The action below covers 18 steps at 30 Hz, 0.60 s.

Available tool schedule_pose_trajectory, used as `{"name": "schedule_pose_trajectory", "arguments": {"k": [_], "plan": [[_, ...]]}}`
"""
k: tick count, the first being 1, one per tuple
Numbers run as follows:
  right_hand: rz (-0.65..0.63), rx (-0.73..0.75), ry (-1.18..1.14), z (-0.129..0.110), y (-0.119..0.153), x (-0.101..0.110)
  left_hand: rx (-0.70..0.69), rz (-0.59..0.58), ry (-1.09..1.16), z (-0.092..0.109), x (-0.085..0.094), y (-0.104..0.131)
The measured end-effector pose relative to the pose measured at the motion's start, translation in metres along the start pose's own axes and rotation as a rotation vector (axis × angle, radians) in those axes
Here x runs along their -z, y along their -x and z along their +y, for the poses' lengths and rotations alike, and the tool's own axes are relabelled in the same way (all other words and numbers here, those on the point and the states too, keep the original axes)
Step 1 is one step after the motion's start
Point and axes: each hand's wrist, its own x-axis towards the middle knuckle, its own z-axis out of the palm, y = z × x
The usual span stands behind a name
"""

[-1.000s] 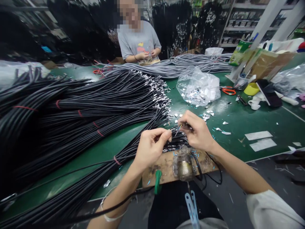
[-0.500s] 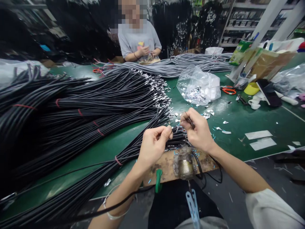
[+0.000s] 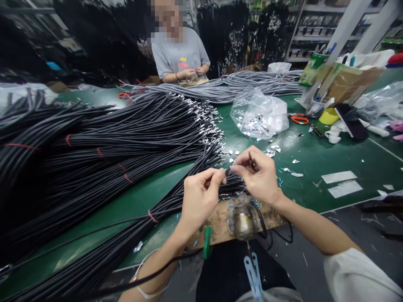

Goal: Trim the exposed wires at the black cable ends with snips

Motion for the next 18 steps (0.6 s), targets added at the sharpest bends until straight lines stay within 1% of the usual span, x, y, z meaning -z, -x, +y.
{"name": "schedule_pose_trajectory", "arguments": {"k": [2,3,4,5,6,8,9,10,11,13,14,15,16,18], "plan": [[-0.195,-0.146,-0.227,0.002,-0.001,0.001,0.001,-0.072,0.040,0.000,0.003,-0.002],[-0.298,-0.188,-0.308,0.003,-0.002,0.003,0.003,-0.118,0.069,0.000,0.005,-0.003],[-0.371,-0.179,-0.324,0.003,-0.003,0.004,0.003,-0.151,0.089,0.000,0.006,-0.003],[-0.389,-0.119,-0.267,0.002,-0.004,0.006,-0.001,-0.161,0.090,0.000,0.007,-0.003],[-0.347,-0.018,-0.161,0.002,-0.005,0.007,-0.009,-0.150,0.070,0.000,0.007,-0.003],[-0.178,0.190,0.091,0.001,-0.008,0.011,-0.034,-0.087,-0.003,0.002,0.007,0.000],[-0.088,0.242,0.174,0.001,-0.010,0.014,-0.043,-0.059,-0.027,0.003,0.006,0.001],[0.009,0.257,0.218,0.002,-0.012,0.016,-0.047,-0.037,-0.029,0.004,0.005,0.003],[0.092,0.233,0.227,0.003,-0.015,0.019,-0.043,-0.021,-0.010,0.004,0.005,0.005],[0.272,0.147,0.199,0.006,-0.018,0.025,-0.028,0.011,0.046,0.004,0.004,0.006],[0.310,0.103,0.191,0.007,-0.019,0.027,-0.023,0.025,0.067,0.004,0.004,0.007],[0.300,0.063,0.195,0.007,-0.019,0.028,-0.025,0.043,0.077,0.004,0.003,0.007],[0.254,0.051,0.208,0.006,-0.018,0.027,-0.033,0.068,0.080,0.004,0.003,0.007],[0.133,0.104,0.245,0.001,-0.013,0.023,-0.065,0.137,0.077,0.003,0.001,0.007]]}}
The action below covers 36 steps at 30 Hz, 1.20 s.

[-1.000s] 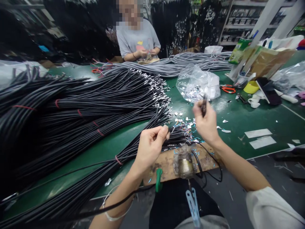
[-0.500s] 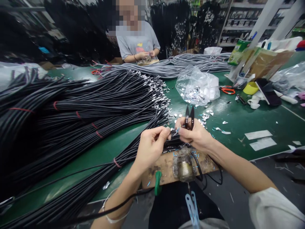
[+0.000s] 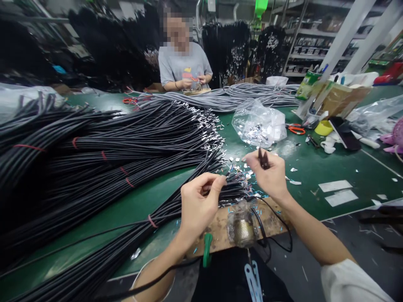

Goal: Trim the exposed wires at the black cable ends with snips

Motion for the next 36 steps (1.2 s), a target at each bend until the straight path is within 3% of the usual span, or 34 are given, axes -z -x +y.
{"name": "schedule_pose_trajectory", "arguments": {"k": [6,14,29,32,36], "plan": [[-0.107,0.168,-0.019,-0.015,0.014,-0.007,-0.106,0.102,-0.022,-0.002,-0.005,0.002],[-0.111,0.175,0.003,-0.011,0.015,-0.006,-0.234,0.156,-0.140,-0.005,-0.007,0.003],[-0.105,0.243,0.029,-0.008,0.019,-0.006,-0.239,0.126,-0.118,-0.005,-0.006,0.003],[-0.114,0.085,-0.052,-0.012,0.018,-0.009,-0.247,0.116,-0.112,-0.005,-0.007,0.003],[-0.259,-0.418,-0.509,-0.013,0.014,-0.013,-0.194,0.087,-0.091,-0.006,-0.007,0.002]]}}
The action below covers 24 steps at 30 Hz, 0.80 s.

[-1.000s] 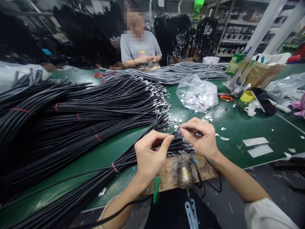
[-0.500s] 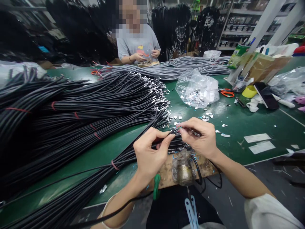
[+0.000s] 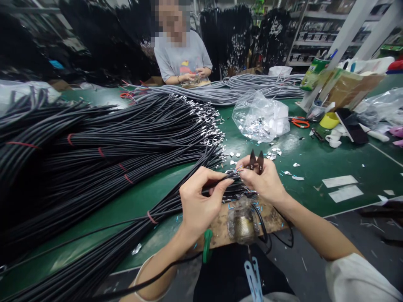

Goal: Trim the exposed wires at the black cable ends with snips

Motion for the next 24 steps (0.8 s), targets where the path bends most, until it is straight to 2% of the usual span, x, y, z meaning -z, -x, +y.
{"name": "schedule_pose_trajectory", "arguments": {"k": [2,4,7,9,12,15,19,24], "plan": [[-0.083,-0.239,-0.240,0.000,-0.003,0.000,0.031,-0.054,0.012,-0.001,0.001,-0.001],[-0.150,-0.416,-0.378,0.000,-0.007,0.001,0.034,-0.116,0.017,-0.003,0.002,-0.002],[-0.216,-0.514,-0.426,0.001,-0.009,0.002,0.024,-0.172,0.021,-0.004,0.004,-0.004],[-0.160,-0.445,-0.366,0.002,-0.008,0.002,0.033,-0.188,0.030,-0.005,0.006,-0.004],[-0.023,-0.165,-0.159,0.001,-0.004,0.003,0.061,-0.180,0.043,-0.004,0.008,-0.004],[0.040,0.052,0.058,-0.003,0.000,0.005,0.083,-0.160,0.049,-0.004,0.008,-0.003],[0.075,0.159,0.202,-0.007,0.003,0.008,0.072,-0.137,0.033,-0.002,0.008,-0.003],[0.093,0.162,0.218,-0.005,0.003,0.007,0.050,-0.105,0.003,-0.001,0.006,-0.003]]}}
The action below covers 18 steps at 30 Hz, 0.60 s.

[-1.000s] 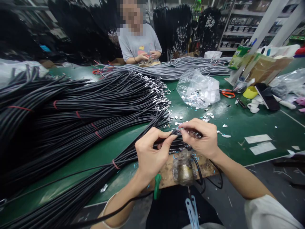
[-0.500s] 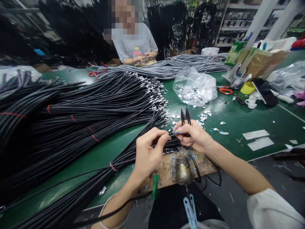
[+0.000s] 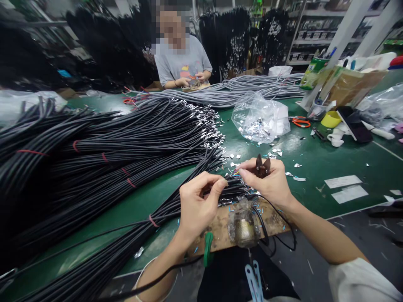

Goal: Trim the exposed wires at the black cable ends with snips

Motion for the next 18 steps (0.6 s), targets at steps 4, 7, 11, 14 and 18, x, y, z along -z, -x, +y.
{"name": "schedule_pose_trajectory", "arguments": {"k": [4,7,11,14,18], "plan": [[-0.100,-0.019,-0.019,0.002,0.001,-0.004,0.024,0.025,0.026,-0.001,0.001,0.000],[-0.092,0.016,0.012,0.002,0.002,-0.005,0.038,0.018,0.044,-0.001,0.001,0.000],[-0.029,0.213,0.140,0.003,0.004,-0.004,0.041,0.015,0.033,0.000,-0.001,0.000],[0.010,0.401,0.284,0.010,0.005,-0.003,0.100,0.004,0.064,-0.002,-0.005,0.000],[0.034,0.545,0.430,0.021,0.005,-0.003,0.215,-0.022,0.175,-0.007,-0.011,0.000]]}}
